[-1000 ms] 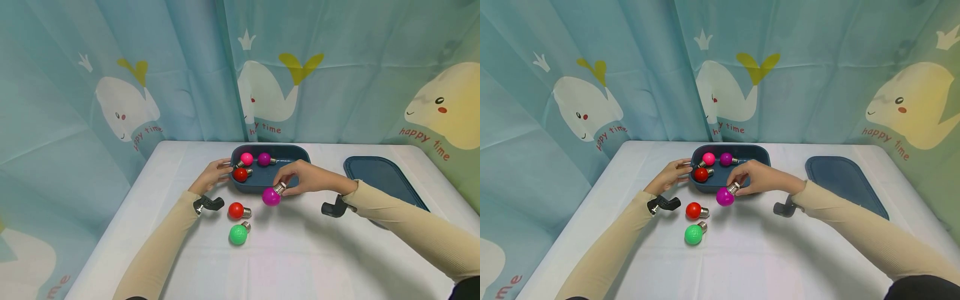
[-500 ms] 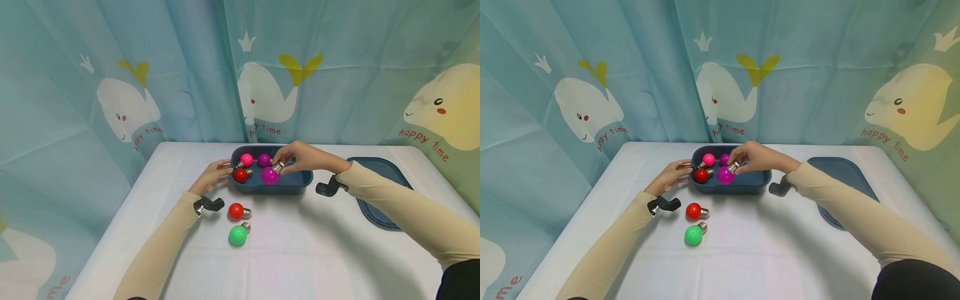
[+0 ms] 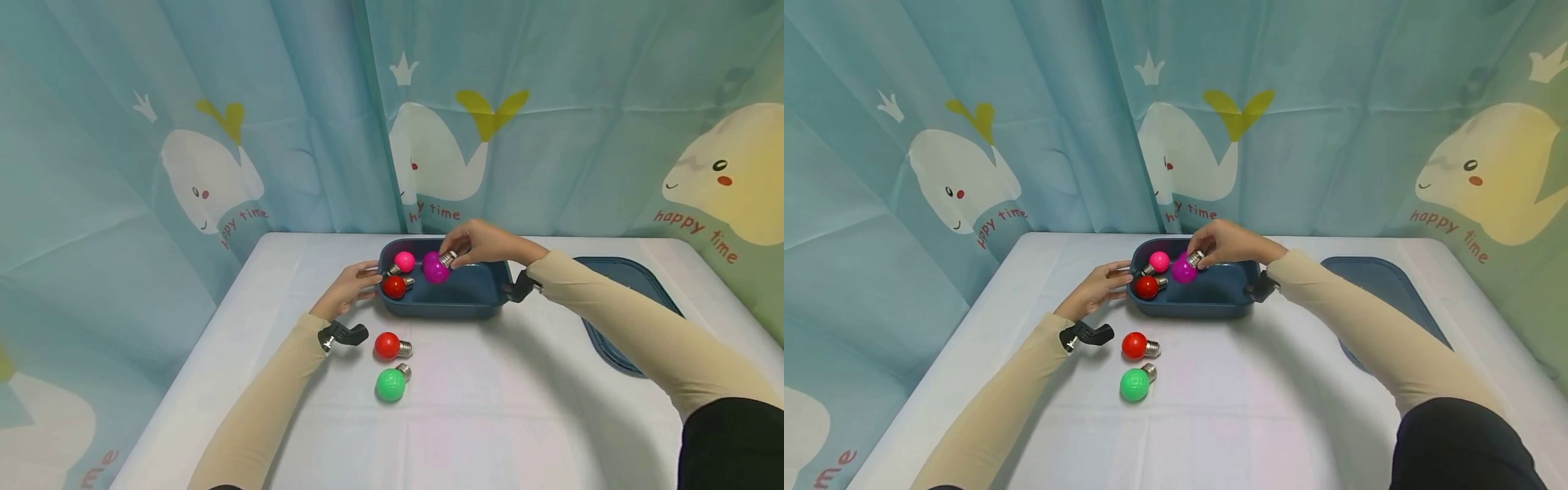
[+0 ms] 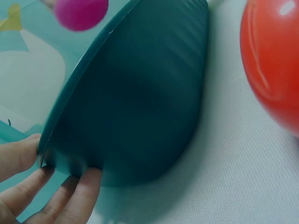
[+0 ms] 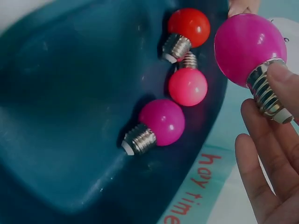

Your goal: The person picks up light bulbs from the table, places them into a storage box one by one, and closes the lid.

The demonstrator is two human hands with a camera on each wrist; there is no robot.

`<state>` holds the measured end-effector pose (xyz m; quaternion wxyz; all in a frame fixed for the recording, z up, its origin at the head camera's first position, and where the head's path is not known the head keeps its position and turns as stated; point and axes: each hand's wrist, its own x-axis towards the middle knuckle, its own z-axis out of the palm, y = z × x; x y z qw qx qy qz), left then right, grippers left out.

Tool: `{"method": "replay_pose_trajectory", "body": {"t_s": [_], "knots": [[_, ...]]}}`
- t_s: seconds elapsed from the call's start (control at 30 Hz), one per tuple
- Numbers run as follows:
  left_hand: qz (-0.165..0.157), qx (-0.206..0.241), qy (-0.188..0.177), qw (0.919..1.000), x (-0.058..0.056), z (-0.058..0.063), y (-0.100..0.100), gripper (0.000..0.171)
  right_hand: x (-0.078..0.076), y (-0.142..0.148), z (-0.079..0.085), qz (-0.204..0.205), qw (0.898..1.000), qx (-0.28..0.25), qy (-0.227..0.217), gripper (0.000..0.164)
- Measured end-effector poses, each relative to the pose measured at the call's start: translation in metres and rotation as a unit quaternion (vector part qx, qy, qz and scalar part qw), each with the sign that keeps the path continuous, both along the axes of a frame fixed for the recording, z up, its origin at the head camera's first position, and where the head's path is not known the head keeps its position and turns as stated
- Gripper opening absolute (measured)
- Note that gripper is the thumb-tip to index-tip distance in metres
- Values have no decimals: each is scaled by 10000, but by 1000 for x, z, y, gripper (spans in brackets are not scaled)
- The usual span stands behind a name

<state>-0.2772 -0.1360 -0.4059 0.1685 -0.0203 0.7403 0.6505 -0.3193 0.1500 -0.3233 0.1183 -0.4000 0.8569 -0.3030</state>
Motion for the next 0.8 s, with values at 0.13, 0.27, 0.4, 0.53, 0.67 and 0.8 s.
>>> {"method": "replay_pose_trajectory", "body": {"t_s": [0.13, 0.27, 0.4, 0.53, 0.67, 0.8], "knots": [[-15, -60, -11, 10000, 0, 0, 0, 52, -8, -4, -7, -50, 10000, 35, -8, 26], [-46, -51, 8, 10000, 0, -1, -1, 53, -14, -9, -14, -100, 9998, 60, -130, 25], [-70, -32, 30, 10000, 0, -2, -1, 53, -20, -12, -23, -130, 9996, 93, -240, 23], [-59, -20, 27, 10000, -1, -4, -1, 52, -25, -14, -32, -163, 9993, 118, -302, 22], [-42, -47, 37, 10000, 0, -3, -1, 52, -30, -17, -38, -122, 9995, 137, -254, 22], [4, -102, 39, 9999, 0, -2, -1, 52, -34, -20, -43, -67, 9997, 209, -92, 21]]}}
